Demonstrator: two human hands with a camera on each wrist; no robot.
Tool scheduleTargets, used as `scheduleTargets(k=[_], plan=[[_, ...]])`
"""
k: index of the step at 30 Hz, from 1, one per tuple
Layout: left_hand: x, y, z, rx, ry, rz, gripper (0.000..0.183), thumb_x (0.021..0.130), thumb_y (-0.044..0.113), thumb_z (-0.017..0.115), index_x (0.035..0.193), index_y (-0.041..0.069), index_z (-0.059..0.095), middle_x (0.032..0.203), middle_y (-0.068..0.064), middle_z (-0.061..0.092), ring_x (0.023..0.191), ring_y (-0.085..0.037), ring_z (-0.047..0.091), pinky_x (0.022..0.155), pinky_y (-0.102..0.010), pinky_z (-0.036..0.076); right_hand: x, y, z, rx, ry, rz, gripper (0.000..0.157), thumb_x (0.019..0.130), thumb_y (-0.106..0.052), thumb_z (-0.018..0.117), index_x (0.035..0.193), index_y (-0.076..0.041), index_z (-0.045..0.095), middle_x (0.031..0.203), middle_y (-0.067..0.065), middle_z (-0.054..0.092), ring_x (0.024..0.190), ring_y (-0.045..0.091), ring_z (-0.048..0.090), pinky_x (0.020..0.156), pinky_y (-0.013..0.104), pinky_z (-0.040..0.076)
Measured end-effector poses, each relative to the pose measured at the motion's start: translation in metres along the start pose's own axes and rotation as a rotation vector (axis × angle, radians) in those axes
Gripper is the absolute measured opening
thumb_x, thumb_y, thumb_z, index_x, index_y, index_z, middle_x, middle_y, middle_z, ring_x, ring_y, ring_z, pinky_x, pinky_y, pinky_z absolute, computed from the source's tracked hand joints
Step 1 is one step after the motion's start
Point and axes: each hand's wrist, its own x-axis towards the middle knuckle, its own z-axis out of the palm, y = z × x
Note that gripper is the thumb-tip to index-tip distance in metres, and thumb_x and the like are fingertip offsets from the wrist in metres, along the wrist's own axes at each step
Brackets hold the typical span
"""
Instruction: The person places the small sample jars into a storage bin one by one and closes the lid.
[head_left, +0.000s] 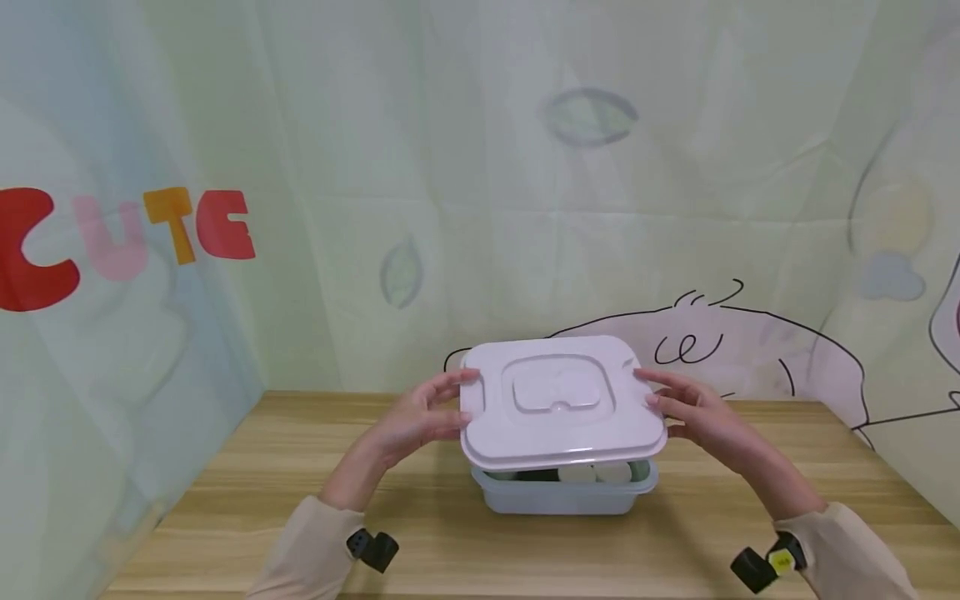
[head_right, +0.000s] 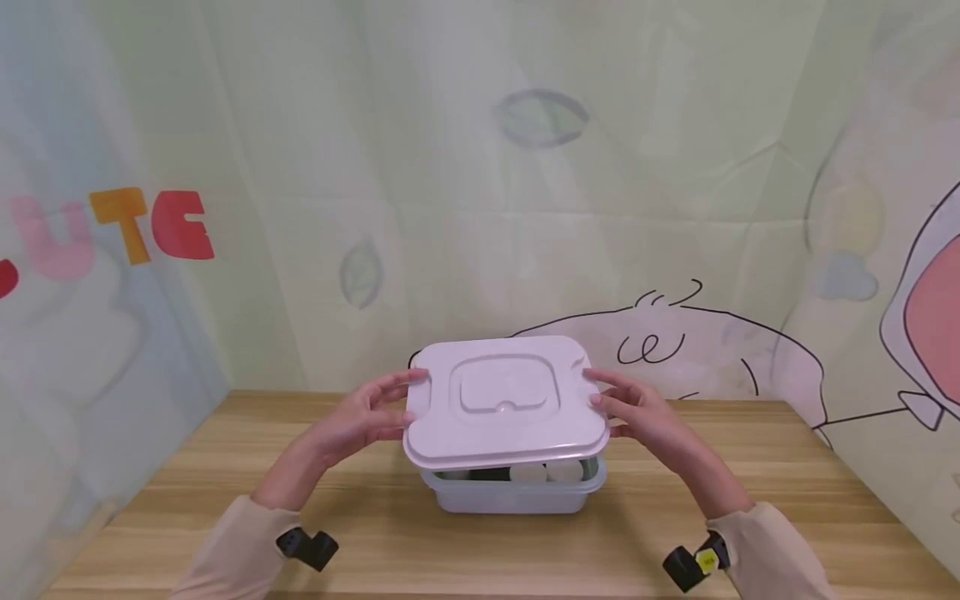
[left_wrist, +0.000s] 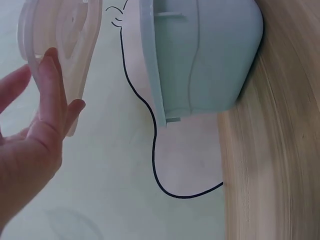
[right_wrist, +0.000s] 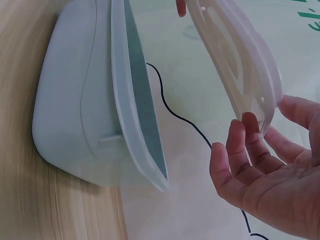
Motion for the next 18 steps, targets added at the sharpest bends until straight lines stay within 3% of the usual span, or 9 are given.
scheduleTargets(k=[5,12,18], plan=[[0.0,-0.002,0.001,0.089,0.015,-0.012,0.062,0.082,0.006,0.063,0.136,0.0,0.033,0.14,-0.026,0.03,0.098,-0.022,0.058,0.083,-0.04,0.049,0.001,0.004,-0.001,0.003,-0.002,0.014,0.057,0.093,-0.027,0.051,0.14,-0.002,0.029,0.131,0.025,0.042,0.095,0.016,0.057,0.079,0.034,0.049],[0.003,-0.008,0.006,0.168,0.098,-0.014,0.053,0.082,0.004,0.062,0.129,-0.006,0.041,0.133,-0.028,0.037,0.089,-0.021,0.06,0.077,-0.038,0.052,0.003,0.01,-0.001,-0.069,0.028,0.02,0.056,0.091,-0.027,0.054,0.138,-0.003,0.035,0.118,0.022,0.052,0.099,0.023,0.057,0.079,0.034,0.05],[0.006,-0.012,0.013,0.214,0.165,-0.025,0.047,0.082,0.0,0.06,0.125,-0.011,0.044,0.128,-0.029,0.041,0.08,-0.019,0.062,0.073,-0.035,0.053,0.006,0.013,0.0,-0.096,0.036,0.024,0.053,0.091,-0.026,0.055,0.136,-0.001,0.038,0.117,0.022,0.053,0.098,0.025,0.057,0.079,0.036,0.051]])
